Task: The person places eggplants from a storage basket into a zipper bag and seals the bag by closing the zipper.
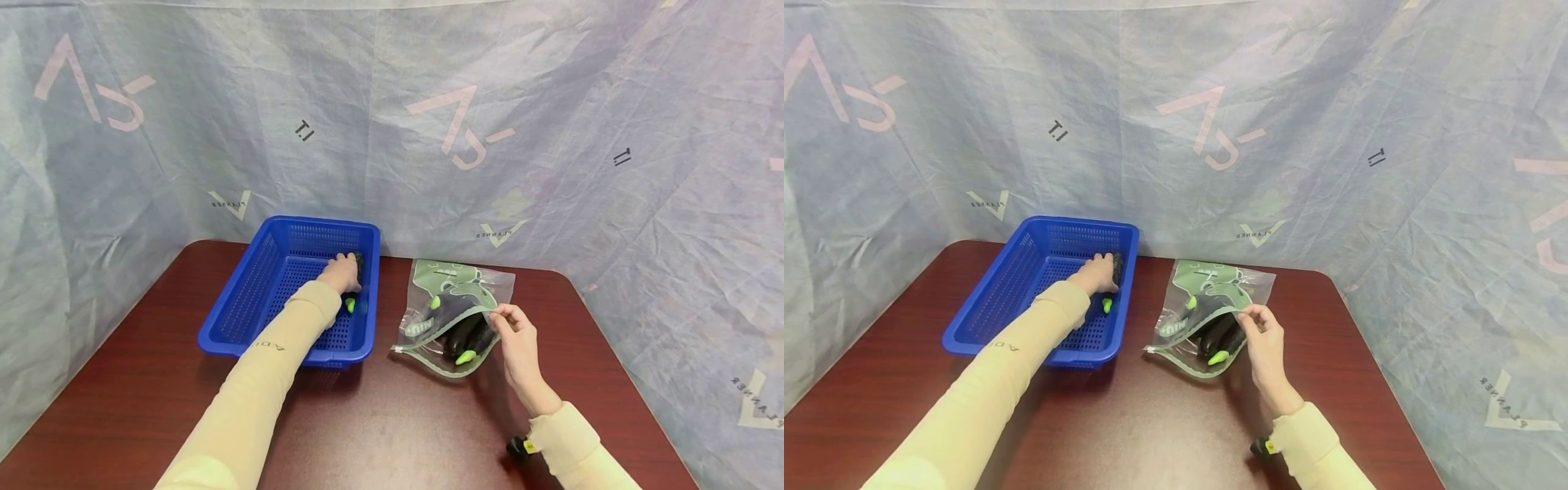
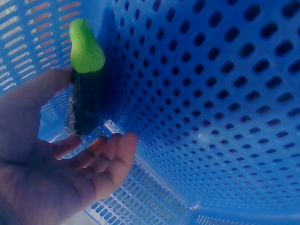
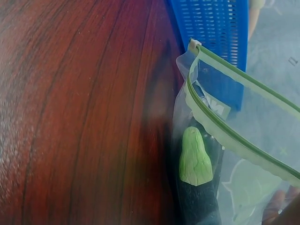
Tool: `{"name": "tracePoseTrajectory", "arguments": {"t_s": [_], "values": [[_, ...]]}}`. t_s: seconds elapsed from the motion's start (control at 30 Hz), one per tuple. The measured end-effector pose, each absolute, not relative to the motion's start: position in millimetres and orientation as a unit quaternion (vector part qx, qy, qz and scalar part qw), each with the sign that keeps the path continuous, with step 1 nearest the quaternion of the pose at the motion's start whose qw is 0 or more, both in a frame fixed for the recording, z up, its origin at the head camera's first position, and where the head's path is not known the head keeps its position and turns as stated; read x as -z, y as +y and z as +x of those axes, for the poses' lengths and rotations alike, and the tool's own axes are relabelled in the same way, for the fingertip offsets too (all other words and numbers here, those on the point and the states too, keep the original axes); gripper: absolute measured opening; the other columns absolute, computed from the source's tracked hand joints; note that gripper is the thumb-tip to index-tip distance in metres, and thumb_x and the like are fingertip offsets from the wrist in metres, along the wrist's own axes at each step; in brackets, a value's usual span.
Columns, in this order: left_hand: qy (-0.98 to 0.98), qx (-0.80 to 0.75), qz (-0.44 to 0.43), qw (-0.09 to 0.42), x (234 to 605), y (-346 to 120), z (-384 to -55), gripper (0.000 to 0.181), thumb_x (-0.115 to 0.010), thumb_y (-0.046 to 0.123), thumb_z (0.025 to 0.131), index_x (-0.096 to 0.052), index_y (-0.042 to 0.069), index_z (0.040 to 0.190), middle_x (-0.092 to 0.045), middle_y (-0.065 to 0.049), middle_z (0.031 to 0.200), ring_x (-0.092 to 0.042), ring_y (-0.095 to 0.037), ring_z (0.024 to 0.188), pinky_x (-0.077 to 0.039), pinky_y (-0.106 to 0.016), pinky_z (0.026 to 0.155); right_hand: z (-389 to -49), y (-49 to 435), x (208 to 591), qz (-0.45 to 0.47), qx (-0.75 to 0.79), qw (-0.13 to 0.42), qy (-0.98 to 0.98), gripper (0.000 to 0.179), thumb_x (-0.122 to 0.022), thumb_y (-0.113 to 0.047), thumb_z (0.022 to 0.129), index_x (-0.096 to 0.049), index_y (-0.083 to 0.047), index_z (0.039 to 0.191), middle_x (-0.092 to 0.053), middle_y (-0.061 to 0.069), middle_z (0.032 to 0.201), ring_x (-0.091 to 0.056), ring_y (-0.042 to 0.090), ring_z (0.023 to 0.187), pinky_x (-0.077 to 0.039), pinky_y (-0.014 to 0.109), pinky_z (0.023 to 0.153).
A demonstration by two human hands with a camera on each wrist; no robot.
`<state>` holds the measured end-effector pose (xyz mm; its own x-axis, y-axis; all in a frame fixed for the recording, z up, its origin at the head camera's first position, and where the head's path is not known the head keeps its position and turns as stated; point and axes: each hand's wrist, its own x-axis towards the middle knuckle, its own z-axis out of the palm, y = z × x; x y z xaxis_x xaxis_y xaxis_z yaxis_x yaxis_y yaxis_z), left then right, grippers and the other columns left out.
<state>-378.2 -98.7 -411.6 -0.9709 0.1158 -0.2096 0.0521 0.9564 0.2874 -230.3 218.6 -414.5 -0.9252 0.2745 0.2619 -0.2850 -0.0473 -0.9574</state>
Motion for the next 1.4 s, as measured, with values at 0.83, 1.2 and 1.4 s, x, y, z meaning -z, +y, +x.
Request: {"name": "tracePoseTrajectory", "arguments": {"t_s": [0.83, 1.2, 1.4], "values": [[0.984, -0.151, 0.045, 0.085, 415.9, -98.1, -379.4, 0.057, -0.05, 0.01, 0.093, -0.026, 0.0, 0.144, -0.033, -0.03, 0.141, -0.041, -0.047, 0.124, -0.04, -0.053, 0.097, -230.6, 220.5, 416.1, -0.004, -0.722, 0.197, -0.663, 0.008, -0.059, 0.002, 0.088, -0.059, -0.004, 0.082, -0.053, -0.002, 0.068, -0.05, 0.011, 0.068, -0.042, 0.025, 0.067], [0.983, -0.154, 0.043, 0.095, 416.0, -99.9, -379.5, 0.056, -0.046, 0.008, 0.095, -0.023, 0.0, 0.146, -0.032, -0.031, 0.142, -0.041, -0.048, 0.124, -0.039, -0.054, 0.098, -230.5, 221.2, 417.1, 0.0, -0.722, 0.195, -0.664, 0.009, -0.058, 0.002, 0.089, -0.059, -0.004, 0.082, -0.053, -0.003, 0.068, -0.05, 0.01, 0.068, -0.043, 0.026, 0.068], [0.985, -0.132, 0.055, 0.096, 411.5, -102.5, -380.1, 0.055, -0.046, 0.005, 0.094, -0.026, -0.001, 0.145, -0.034, -0.03, 0.142, -0.043, -0.046, 0.124, -0.04, -0.053, 0.098, -231.1, 222.1, 417.4, -0.003, -0.716, 0.197, -0.67, 0.008, -0.058, 0.003, 0.089, -0.058, -0.003, 0.083, -0.053, -0.004, 0.068, -0.051, 0.01, 0.069, -0.043, 0.026, 0.068]]}}
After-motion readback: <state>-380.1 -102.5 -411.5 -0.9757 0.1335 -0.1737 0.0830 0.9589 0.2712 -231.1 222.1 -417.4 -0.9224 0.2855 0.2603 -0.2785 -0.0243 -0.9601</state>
